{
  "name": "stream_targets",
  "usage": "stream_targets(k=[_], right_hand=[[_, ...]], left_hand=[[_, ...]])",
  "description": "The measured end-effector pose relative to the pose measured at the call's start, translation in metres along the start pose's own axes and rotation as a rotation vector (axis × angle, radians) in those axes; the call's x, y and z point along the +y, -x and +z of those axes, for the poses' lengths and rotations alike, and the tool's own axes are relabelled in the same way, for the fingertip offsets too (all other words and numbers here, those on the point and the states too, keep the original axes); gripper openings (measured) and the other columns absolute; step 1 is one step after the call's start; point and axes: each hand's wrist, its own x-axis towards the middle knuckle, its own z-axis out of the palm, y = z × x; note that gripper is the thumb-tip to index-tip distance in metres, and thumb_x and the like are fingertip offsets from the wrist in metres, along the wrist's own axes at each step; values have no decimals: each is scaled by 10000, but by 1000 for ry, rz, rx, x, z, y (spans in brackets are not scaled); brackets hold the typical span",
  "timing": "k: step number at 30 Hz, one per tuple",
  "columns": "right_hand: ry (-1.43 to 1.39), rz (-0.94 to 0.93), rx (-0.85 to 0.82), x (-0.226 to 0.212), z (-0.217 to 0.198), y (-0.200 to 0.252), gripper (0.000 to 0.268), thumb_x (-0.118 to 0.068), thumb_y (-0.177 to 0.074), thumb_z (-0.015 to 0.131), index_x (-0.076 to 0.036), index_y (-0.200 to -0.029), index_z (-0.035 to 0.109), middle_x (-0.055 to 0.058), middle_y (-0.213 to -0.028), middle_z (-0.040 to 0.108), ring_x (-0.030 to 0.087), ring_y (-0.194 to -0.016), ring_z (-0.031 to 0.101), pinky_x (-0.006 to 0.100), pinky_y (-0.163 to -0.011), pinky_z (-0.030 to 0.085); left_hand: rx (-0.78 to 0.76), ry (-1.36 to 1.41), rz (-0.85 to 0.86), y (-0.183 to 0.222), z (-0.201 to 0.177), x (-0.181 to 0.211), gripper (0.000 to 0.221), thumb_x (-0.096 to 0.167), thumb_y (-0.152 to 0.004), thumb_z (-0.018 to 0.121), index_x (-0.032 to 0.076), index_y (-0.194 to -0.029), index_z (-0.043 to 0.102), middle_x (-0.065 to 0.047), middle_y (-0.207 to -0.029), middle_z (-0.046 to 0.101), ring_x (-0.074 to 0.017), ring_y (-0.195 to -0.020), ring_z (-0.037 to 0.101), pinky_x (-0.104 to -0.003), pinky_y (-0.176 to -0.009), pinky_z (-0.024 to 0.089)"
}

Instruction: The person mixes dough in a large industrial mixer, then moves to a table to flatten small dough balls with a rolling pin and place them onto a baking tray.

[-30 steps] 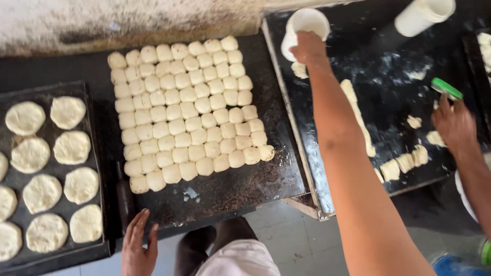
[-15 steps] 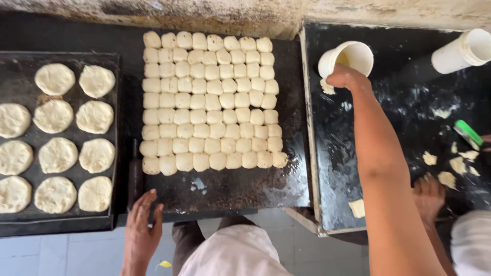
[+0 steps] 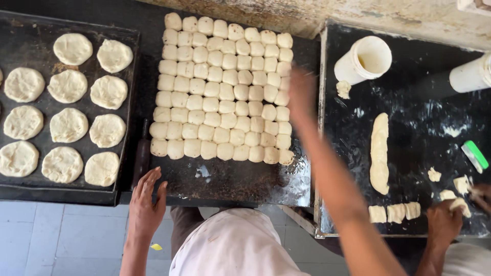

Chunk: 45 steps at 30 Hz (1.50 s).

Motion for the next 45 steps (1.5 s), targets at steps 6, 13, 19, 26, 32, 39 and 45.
stream_targets(k=[6, 13, 19, 26, 32, 39, 45], right_hand=[[727, -327, -376, -58, 217, 87, 944, -792, -849, 478, -185, -1571, 429, 162, -1664, 260, 428, -1530, 186, 784, -1116, 8], [694, -486, -348, -118, 264, 101, 724, -657, -1014, 448, -205, -1579, 437, 119, -1693, 314, 373, -1574, 243, 728, -1224, 75], [748, -379, -260, -93, 173, 186, 764, -609, -955, 633, -218, -1577, 424, 108, -1628, 369, 361, -1530, 327, 692, -1208, 177], [945, -353, -429, -92, 142, 166, 847, -444, -794, 791, -327, -1546, 417, 125, -1455, 441, 365, -1254, 505, 581, -874, 476], [527, -207, -462, -85, 159, 125, 467, -312, -904, 742, -268, -1359, 647, 99, -1197, 646, 296, -1056, 662, 442, -798, 583], [440, -4, -728, -141, 120, 12, 376, -422, -963, 648, -234, -1281, 719, 105, -1093, 687, 236, -963, 673, 384, -922, 574], [578, -368, -385, -140, 84, -6, 839, -232, -748, 823, -163, -1506, 471, 230, -1560, 428, 475, -1392, 403, 650, -1019, 384]], left_hand=[[49, -17, 112, -11, 2, 6, 394, 103, -984, 658, 31, -1362, 574, -189, -1329, 637, -400, -1221, 616, -467, -1026, 508], [-35, -101, 84, -45, 17, -12, 511, 130, -957, 661, -1, -1428, 513, -270, -1429, 527, -465, -1303, 515, -508, -1056, 454], [-234, -345, 66, -68, 40, -19, 745, 116, -863, 694, 66, -1540, 386, -310, -1561, 317, -522, -1379, 386, -577, -1032, 441], [-367, -828, 118, -98, 92, -20, 680, 87, -828, 695, 247, -1457, 493, -134, -1572, 349, -489, -1327, 411, -653, -843, 516], [-442, -453, -38, -141, 89, -33, 334, 134, -874, 681, 187, -1203, 716, -52, -1338, 634, -422, -1241, 559, -533, -937, 551], [-685, -251, -129, -260, 18, 12, 387, 192, -869, 667, 197, -1255, 685, -179, -1332, 686, -425, -1161, 674, -463, -989, 575], [-571, -369, 43, -272, 25, 58, 937, 284, -765, 832, 207, -1580, 377, -111, -1714, 158, -415, -1488, 243, -705, -1025, 344]])
